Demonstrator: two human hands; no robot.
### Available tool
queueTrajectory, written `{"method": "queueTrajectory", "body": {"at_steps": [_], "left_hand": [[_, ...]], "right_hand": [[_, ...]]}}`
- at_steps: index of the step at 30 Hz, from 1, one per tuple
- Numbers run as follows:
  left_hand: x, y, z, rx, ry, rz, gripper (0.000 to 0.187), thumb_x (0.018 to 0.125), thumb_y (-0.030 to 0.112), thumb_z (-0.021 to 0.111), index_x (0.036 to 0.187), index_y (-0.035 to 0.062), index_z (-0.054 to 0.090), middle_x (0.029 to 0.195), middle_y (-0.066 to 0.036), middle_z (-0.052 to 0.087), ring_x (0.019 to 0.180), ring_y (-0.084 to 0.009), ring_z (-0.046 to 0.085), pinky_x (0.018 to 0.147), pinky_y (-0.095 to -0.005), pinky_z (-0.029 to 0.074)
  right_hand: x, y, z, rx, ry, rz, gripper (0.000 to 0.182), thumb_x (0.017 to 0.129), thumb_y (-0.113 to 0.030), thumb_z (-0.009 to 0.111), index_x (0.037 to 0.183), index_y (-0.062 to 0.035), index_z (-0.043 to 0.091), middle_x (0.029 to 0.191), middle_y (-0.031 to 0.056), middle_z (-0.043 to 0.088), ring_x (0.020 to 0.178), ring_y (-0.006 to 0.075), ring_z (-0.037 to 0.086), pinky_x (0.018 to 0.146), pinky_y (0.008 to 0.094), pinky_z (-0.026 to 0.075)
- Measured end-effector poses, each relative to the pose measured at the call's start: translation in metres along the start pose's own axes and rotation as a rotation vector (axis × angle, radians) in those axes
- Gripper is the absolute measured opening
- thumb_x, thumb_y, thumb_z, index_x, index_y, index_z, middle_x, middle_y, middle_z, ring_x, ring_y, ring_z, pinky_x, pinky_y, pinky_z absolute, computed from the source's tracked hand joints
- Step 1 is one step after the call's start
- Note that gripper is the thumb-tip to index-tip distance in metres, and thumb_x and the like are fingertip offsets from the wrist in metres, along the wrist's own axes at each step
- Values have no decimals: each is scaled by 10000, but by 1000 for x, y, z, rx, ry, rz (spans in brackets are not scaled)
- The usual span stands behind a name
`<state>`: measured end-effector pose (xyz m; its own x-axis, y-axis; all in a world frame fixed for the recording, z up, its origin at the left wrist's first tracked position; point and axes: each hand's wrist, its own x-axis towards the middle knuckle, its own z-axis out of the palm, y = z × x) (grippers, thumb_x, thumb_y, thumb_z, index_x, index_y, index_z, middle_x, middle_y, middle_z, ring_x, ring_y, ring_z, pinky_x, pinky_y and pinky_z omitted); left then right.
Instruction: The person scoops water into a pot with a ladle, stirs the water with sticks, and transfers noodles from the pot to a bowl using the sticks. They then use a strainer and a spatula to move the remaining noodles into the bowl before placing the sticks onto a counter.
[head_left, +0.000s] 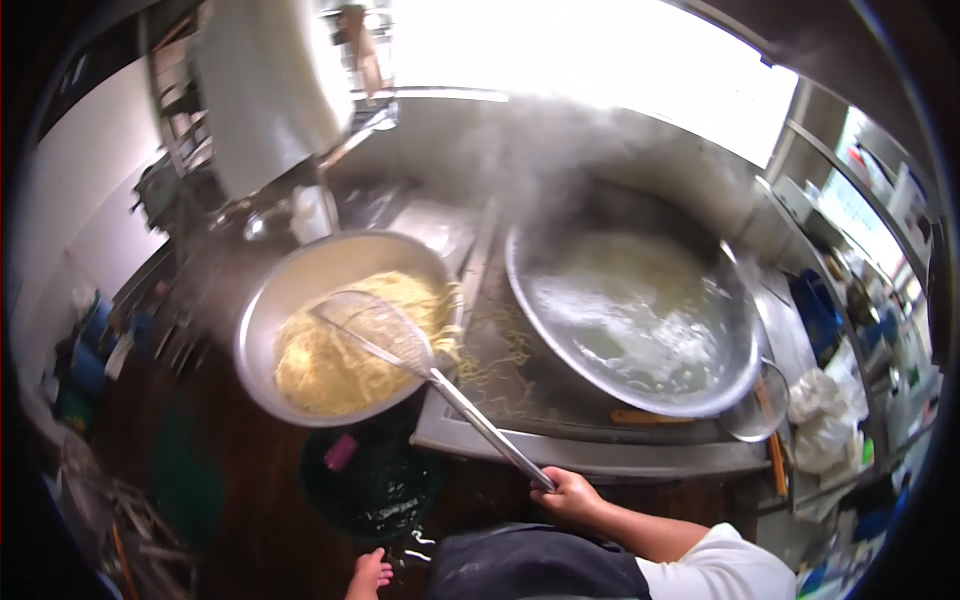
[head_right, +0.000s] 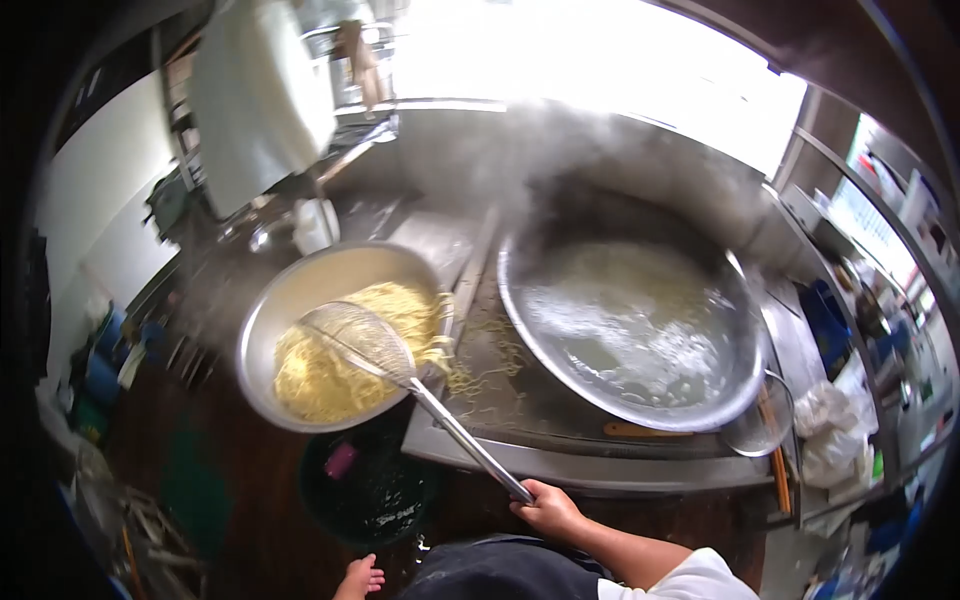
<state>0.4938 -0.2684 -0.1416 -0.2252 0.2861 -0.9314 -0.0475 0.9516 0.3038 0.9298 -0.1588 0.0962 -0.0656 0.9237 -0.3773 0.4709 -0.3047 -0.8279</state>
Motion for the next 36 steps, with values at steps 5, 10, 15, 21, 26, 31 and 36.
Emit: {"method": "queueTrajectory", "body": {"at_steps": [5, 10, 15, 21, 26, 31, 36], "left_hand": [[-22, 16, 15, 106, -64, -15, 705, 875, 566, 519, 1310, 19, 429, 1087, -158, 635, 872, -294, 634, 697, -431, 509], [-27, 54, 48, 189, -36, -22, 697, 888, 549, 505, 1323, 11, 420, 1113, -169, 627, 879, -294, 634, 707, -427, 512], [-25, 104, 78, 205, 31, 151, 467, 922, 441, 503, 1194, 61, 495, 948, -157, 656, 627, -238, 639, 448, -344, 487], [-57, 131, 84, 180, 95, 196, 458, 936, 443, 472, 1188, 63, 513, 977, -143, 652, 660, -207, 626, 484, -320, 485], [-43, 82, 74, 127, 100, 77, 504, 929, 467, 476, 1253, 82, 464, 988, -171, 650, 658, -256, 636, 511, -376, 512], [-35, 13, 63, 75, 17, -122, 702, 901, 552, 493, 1372, 40, 398, 1140, -170, 625, 923, -315, 632, 736, -453, 508], [-38, -18, 52, 48, -27, -134, 715, 899, 559, 489, 1347, 8, 408, 1098, -168, 636, 896, -306, 637, 734, -450, 516]], "right_hand": [[-5, 5, -67, 200, 119, -195, 106, 825, -146, 669, 875, -63, 627, 741, -21, 595, 691, 83, 524, 643, 254, 442], [0, 60, -191, 260, 500, 24, 95, 841, -129, 667, 844, -40, 634, 641, -52, 542, 603, 24, 457, 530, 214, 376], [-6, 130, -298, 4, 942, 19, 196, 844, -185, 676, 865, 3, 627, 683, 36, 598, 617, 94, 483, 569, 283, 413], [21, 167, -422, -473, 1119, 369, 362, 818, -153, 622, 1093, 73, 555, 970, 284, 632, 892, 385, 643, 780, 427, 498], [73, 186, -412, -324, 663, 735, 171, 799, -67, 528, 894, 65, 580, 679, 202, 616, 524, 312, 631, 387, 448, 460], [67, 128, -339, -8, 371, 666, 147, 812, -118, 648, 827, 22, 606, 571, 114, 545, 443, 221, 546, 368, 402, 454], [42, 74, -278, 367, 78, 659, 119, 863, -176, 648, 880, -107, 553, 614, -29, 446, 466, 91, 434, 392, 294, 416]]}}
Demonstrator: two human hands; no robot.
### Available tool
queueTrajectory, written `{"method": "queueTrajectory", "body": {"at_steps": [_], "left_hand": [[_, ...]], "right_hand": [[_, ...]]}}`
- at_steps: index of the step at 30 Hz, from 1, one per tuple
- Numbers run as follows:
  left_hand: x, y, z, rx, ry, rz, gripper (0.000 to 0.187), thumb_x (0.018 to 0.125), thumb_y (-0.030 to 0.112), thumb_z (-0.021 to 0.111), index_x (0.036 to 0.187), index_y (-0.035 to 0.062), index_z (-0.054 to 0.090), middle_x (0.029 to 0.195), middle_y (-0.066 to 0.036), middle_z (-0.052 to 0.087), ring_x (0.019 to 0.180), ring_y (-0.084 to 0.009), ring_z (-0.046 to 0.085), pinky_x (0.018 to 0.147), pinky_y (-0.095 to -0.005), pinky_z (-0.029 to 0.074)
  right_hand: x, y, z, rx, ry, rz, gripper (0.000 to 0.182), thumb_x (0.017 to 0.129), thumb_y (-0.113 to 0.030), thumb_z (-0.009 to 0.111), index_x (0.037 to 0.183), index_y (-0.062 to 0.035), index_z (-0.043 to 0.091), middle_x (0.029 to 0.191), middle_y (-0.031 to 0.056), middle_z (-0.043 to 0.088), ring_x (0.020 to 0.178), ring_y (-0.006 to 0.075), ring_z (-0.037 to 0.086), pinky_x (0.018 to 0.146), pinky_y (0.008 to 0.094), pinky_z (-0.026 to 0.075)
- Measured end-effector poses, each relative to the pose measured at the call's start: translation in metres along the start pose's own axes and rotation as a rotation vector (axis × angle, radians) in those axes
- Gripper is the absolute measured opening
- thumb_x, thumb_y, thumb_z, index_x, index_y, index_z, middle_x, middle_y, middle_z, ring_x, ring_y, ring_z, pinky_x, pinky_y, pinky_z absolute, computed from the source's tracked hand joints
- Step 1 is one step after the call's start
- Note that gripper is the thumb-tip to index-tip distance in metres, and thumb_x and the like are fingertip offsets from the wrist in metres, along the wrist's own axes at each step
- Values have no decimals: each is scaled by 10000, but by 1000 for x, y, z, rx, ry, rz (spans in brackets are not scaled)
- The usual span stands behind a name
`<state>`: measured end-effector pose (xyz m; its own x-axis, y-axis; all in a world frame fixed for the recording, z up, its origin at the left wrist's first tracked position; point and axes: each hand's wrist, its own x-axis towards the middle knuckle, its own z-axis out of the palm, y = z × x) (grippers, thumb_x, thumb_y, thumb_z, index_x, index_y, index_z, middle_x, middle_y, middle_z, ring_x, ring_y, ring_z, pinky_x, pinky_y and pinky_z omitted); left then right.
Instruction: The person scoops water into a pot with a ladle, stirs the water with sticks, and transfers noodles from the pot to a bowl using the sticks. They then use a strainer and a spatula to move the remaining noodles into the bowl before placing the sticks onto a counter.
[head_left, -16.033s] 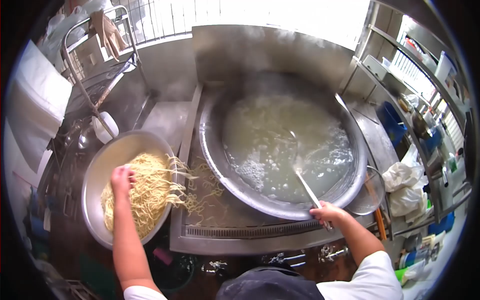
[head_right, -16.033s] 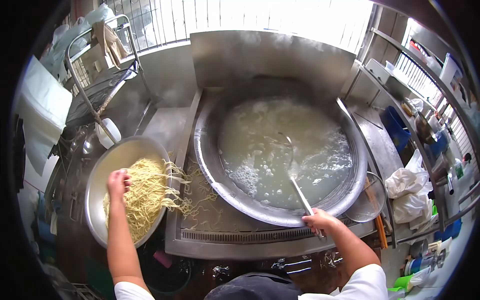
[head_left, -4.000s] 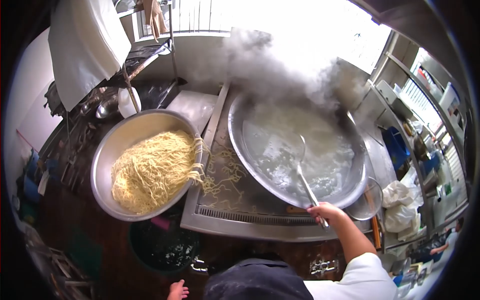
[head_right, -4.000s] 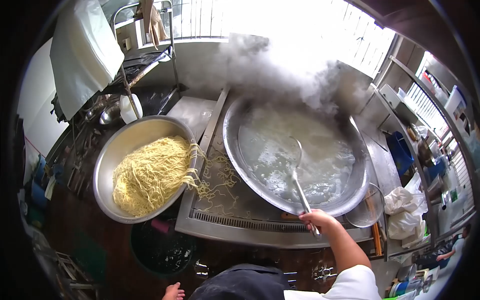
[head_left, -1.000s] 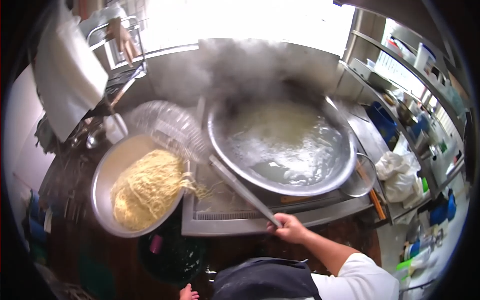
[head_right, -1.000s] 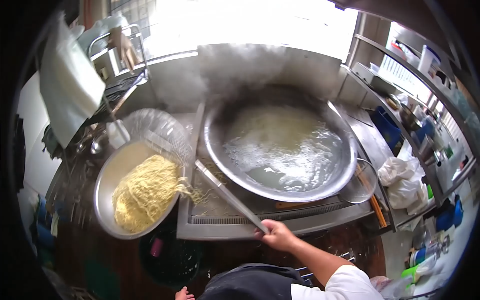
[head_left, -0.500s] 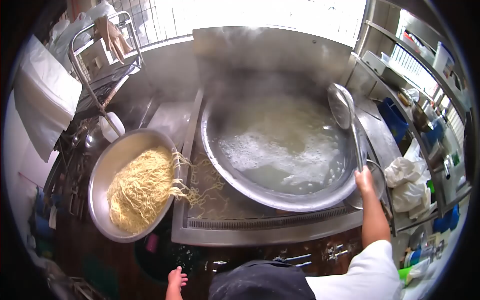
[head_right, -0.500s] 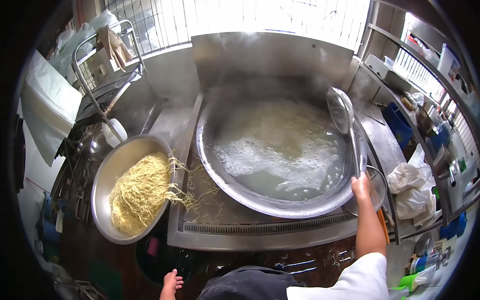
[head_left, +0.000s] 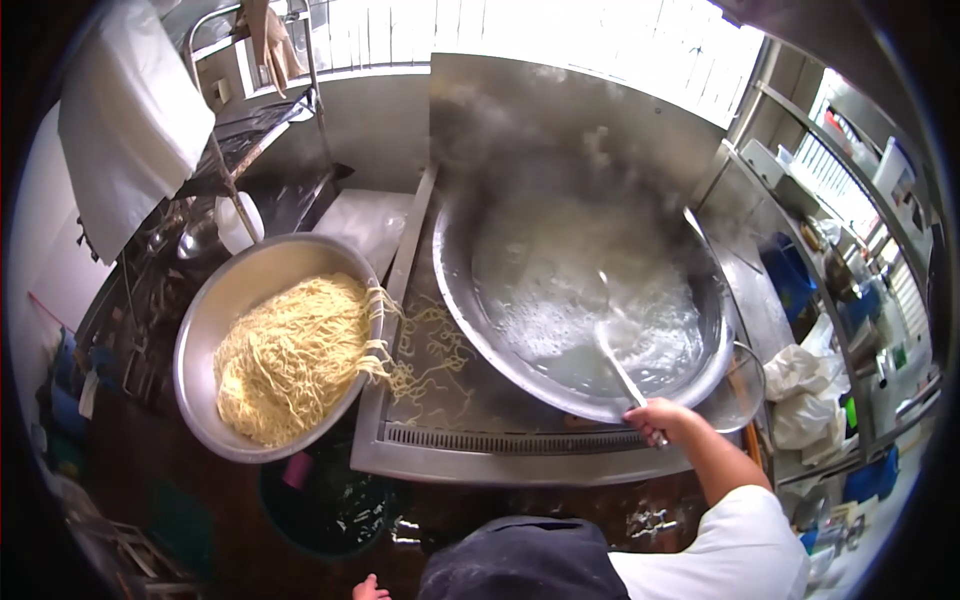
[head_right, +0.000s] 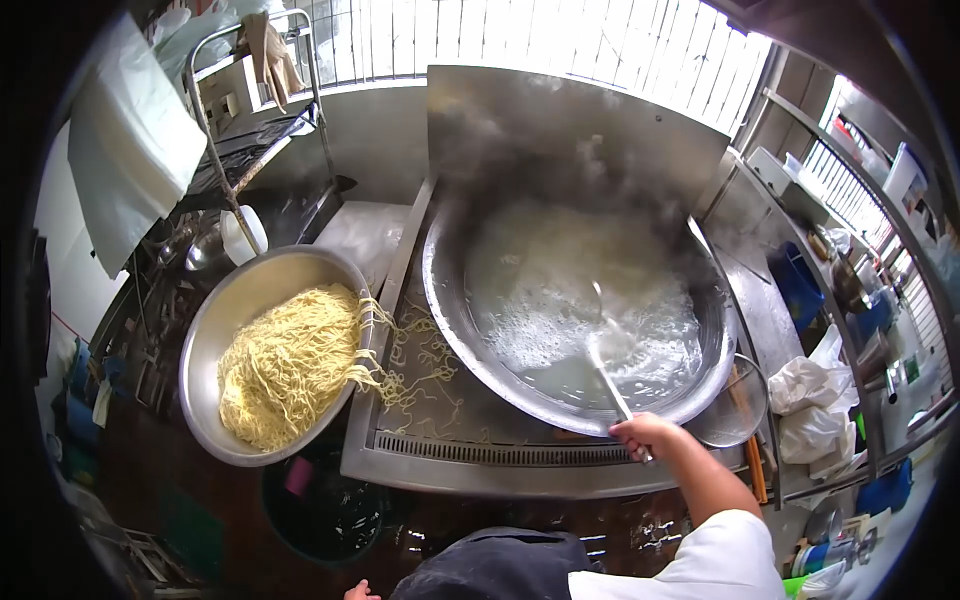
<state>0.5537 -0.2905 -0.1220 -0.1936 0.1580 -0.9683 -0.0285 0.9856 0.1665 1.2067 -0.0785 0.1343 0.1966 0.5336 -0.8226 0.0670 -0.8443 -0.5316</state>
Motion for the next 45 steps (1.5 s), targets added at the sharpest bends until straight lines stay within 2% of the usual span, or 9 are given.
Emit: {"method": "queueTrajectory", "body": {"at_steps": [6, 14, 23, 24, 26, 27, 29, 41, 45], "left_hand": [[25, 30, -33, 85, 2, 1, 746, 874, 573, 514, 1347, 6, 407, 1072, -168, 638, 829, -284, 643, 687, -437, 525], [51, 120, -50, 59, 83, 217, 569, 919, 510, 457, 1313, 102, 417, 1057, -202, 625, 752, -316, 644, 568, -434, 511], [6, 116, -7, 145, 63, 227, 501, 914, 465, 498, 1230, 77, 488, 1022, -173, 650, 706, -261, 650, 507, -366, 504], [4, 107, -9, 185, 29, 235, 505, 921, 430, 512, 1270, 71, 443, 1096, -198, 620, 794, -306, 649, 605, -426, 526], [0, 92, -14, 234, 37, 198, 499, 921, 423, 521, 1266, 71, 444, 1065, -181, 630, 770, -293, 649, 581, -414, 525], [-13, 87, -12, 204, 98, 172, 389, 927, 400, 529, 1143, 77, 550, 924, -109, 663, 673, -225, 646, 510, -358, 512], [9, 66, -26, 178, 114, 148, 395, 926, 402, 530, 1151, 77, 546, 923, -111, 661, 672, -227, 643, 513, -363, 513], [43, 11, -24, -9, 56, 86, 471, 917, 412, 537, 1238, 72, 486, 999, -154, 646, 743, -280, 646, 606, -428, 532], [50, 14, -40, 67, 15, 58, 486, 912, 410, 545, 1254, 70, 479, 1021, -165, 645, 790, -305, 653, 652, -450, 537]], "right_hand": [[-28, 2, 67, 564, -538, 26, 153, 916, -213, 596, 1051, -184, 533, 582, -107, 348, 439, 1, 356, 385, 196, 330], [-78, 10, 77, 825, -612, -136, 233, 929, -193, 564, 1156, -145, 547, 617, -90, 386, 451, 7, 378, 404, 192, 281], [-42, 15, -80, 21, 621, -440, 334, 807, -179, 648, 1067, 11, 562, 681, 52, 557, 489, 152, 527, 418, 296, 445], [-35, 17, -98, -84, 783, -434, 328, 792, -160, 648, 1047, 29, 566, 721, 91, 602, 517, 181, 572, 426, 319, 469], [49, 65, -181, -457, 1099, -521, 215, 754, -100, 645, 920, 23, 585, 578, 69, 513, 403, 207, 509, 362, 356, 400], [47, 57, -172, -457, 1082, -520, 215, 754, -100, 645, 920, 23, 585, 578, 69, 513, 403, 207, 509, 362, 356, 400], [26, 28, -145, -568, 769, 0, 110, 771, -99, 639, 784, -3, 588, 568, 84, 522, 418, 225, 516, 372, 373, 406], [-22, 16, 25, 84, -50, 11, 288, 825, -246, 721, 690, -138, 491, 557, -40, 467, 430, 84, 459, 412, 281, 406], [-54, 8, 83, 522, -388, 12, 126, 898, -247, 622, 953, -159, 551, 572, -86, 366, 428, 29, 380, 400, 237, 332]]}}
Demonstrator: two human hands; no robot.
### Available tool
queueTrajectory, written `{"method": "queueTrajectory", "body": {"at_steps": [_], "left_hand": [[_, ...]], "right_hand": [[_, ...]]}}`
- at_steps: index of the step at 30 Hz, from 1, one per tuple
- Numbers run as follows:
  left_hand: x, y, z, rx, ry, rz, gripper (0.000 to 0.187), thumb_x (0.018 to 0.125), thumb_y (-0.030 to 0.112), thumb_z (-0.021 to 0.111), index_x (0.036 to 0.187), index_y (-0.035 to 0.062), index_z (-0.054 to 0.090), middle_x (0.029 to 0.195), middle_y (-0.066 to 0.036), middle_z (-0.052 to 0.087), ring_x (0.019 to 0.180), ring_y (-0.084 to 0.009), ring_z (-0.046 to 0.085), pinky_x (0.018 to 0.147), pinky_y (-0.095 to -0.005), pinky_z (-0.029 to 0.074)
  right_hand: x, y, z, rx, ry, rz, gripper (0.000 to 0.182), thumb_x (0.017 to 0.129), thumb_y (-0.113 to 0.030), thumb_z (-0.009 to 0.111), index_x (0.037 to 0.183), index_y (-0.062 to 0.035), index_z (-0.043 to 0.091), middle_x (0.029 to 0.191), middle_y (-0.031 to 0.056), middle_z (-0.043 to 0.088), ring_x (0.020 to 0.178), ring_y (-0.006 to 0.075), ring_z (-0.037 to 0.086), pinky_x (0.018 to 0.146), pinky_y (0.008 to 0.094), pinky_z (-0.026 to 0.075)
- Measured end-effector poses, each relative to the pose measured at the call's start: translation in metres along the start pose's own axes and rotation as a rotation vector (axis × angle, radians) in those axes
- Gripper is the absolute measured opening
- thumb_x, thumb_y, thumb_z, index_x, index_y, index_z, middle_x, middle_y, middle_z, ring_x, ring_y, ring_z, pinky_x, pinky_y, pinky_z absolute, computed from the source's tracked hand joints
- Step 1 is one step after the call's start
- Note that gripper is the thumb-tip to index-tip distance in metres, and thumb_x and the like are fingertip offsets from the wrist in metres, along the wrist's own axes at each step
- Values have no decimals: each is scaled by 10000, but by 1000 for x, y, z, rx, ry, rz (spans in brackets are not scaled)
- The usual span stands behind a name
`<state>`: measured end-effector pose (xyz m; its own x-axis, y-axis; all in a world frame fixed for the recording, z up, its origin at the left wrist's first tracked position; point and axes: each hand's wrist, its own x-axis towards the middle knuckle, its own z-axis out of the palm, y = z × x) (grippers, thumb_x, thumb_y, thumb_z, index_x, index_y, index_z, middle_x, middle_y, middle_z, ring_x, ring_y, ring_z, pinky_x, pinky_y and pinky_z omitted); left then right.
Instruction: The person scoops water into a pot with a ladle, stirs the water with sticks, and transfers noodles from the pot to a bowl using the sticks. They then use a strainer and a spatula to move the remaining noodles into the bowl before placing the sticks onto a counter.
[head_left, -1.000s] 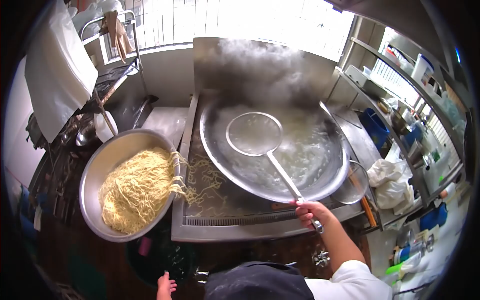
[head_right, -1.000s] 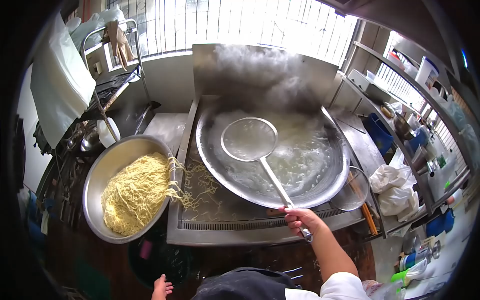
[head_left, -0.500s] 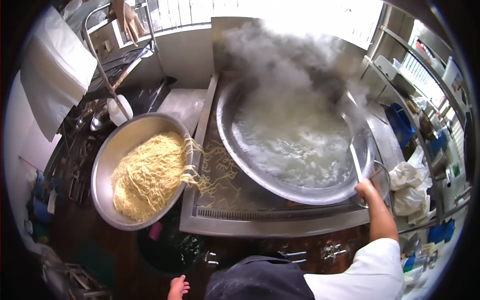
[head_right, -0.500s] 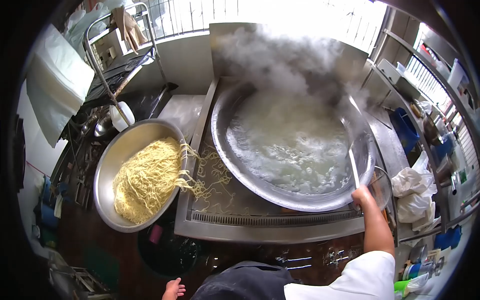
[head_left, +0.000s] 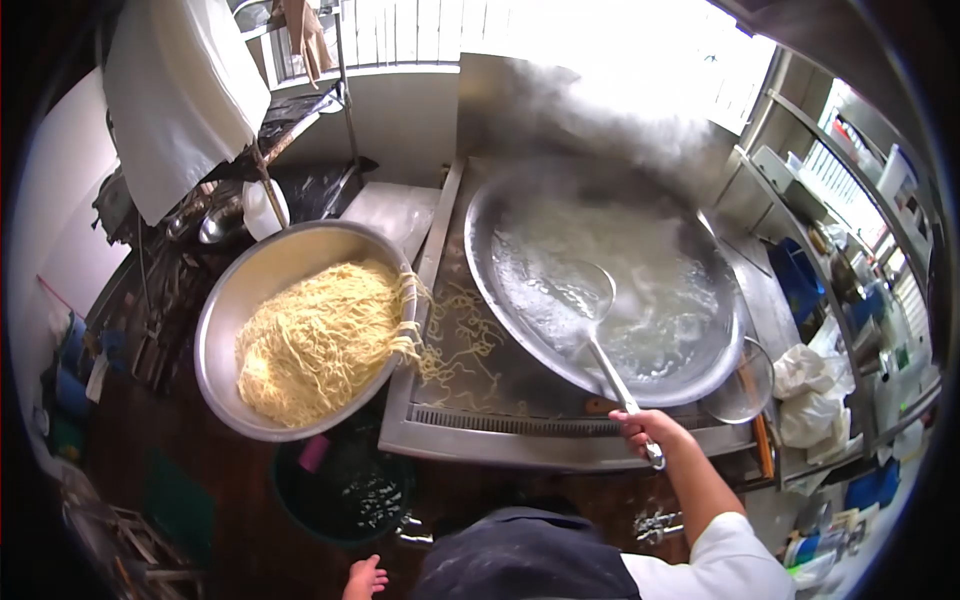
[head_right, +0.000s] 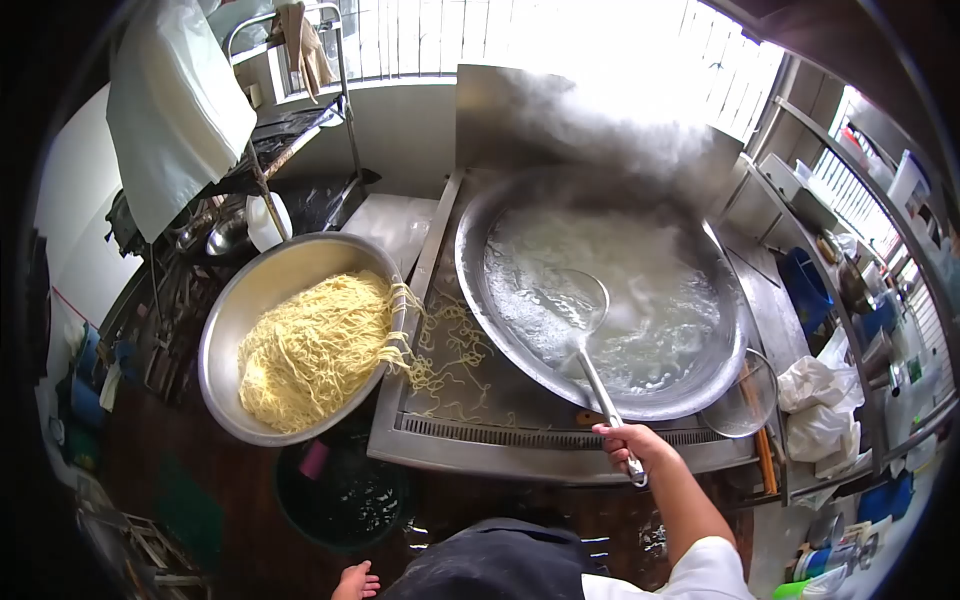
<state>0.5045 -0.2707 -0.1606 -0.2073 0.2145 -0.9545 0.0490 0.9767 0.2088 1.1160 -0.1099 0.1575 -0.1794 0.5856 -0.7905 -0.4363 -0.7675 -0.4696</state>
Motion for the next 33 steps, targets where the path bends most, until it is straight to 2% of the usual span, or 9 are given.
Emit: {"method": "queueTrajectory", "body": {"at_steps": [6, 11, 16, 20, 23, 24, 29, 30, 33], "left_hand": [[-27, 57, -34, 27, 64, 117, 476, 934, 403, 503, 1291, 96, 436, 1087, -172, 623, 867, -321, 638, 696, -470, 519], [-42, 78, -39, -78, 104, 237, 446, 913, 412, 532, 1212, 82, 501, 992, -129, 638, 708, -216, 620, 577, -376, 498], [-39, 38, -28, -38, 50, 154, 447, 907, 410, 550, 1209, 82, 516, 1009, -139, 648, 746, -231, 633, 620, -397, 515], [-36, -6, -27, 7, 40, 19, 462, 907, 412, 551, 1213, 68, 514, 1058, -152, 650, 851, -289, 653, 708, -444, 534], [-24, -26, -34, -30, 53, -70, 474, 900, 416, 558, 1220, 69, 507, 1050, -153, 651, 846, -298, 657, 684, -451, 545], [-21, -30, -36, -23, 50, -65, 474, 900, 416, 558, 1220, 69, 507, 1050, -153, 651, 846, -298, 657, 684, -451, 545], [-15, -30, -42, -106, 76, 1, 421, 903, 386, 558, 1180, 69, 541, 982, -140, 661, 760, -265, 660, 607, -401, 550], [-32, -31, -47, -53, -6, 39, 689, 866, 537, 558, 1337, 50, 431, 1114, -184, 620, 896, -302, 625, 735, -444, 513], [-43, -2, -36, -24, -12, 72, 635, 877, 499, 567, 1316, 56, 450, 1109, -180, 620, 893, -301, 626, 732, -429, 510]], "right_hand": [[-12, 29, 47, 179, -237, -99, 202, 905, -208, 598, 1092, -148, 554, 590, -87, 356, 437, 32, 376, 409, 213, 296], [-21, 50, 101, -241, -51, -341, 269, 866, -184, 641, 1091, -75, 540, 582, -38, 423, 402, 77, 417, 370, 242, 373], [-19, 91, 146, -575, 21, -536, 317, 852, -161, 669, 1120, -54, 538, 643, -20, 496, 430, 62, 454, 394, 224, 380], [32, 136, 137, -1033, 218, -744, 316, 851, -216, 661, 1123, -87, 565, 771, 56, 593, 780, 183, 603, 727, 325, 475], [37, 147, 144, -1133, 246, -604, 319, 852, -257, 647, 1128, -117, 571, 822, 108, 625, 807, 249, 622, 747, 357, 476], [34, 144, 148, -1190, 256, -609, 323, 855, -290, 633, 1135, -143, 571, 869, 133, 644, 831, 319, 623, 745, 384, 479], [18, 123, 157, -1204, 320, -721, 328, 860, -297, 627, 1150, -158, 562, 864, 143, 645, 843, 358, 619, 727, 408, 487], [16, 115, 155, -1179, 333, -820, 326, 857, -288, 634, 1147, -155, 565, 872, 144, 646, 839, 352, 624, 721, 401, 491], [8, 89, 132, -1028, 369, -1043, 307, 843, -233, 666, 1128, -139, 598, 919, 139, 649, 824, 313, 646, 702, 367, 510]]}}
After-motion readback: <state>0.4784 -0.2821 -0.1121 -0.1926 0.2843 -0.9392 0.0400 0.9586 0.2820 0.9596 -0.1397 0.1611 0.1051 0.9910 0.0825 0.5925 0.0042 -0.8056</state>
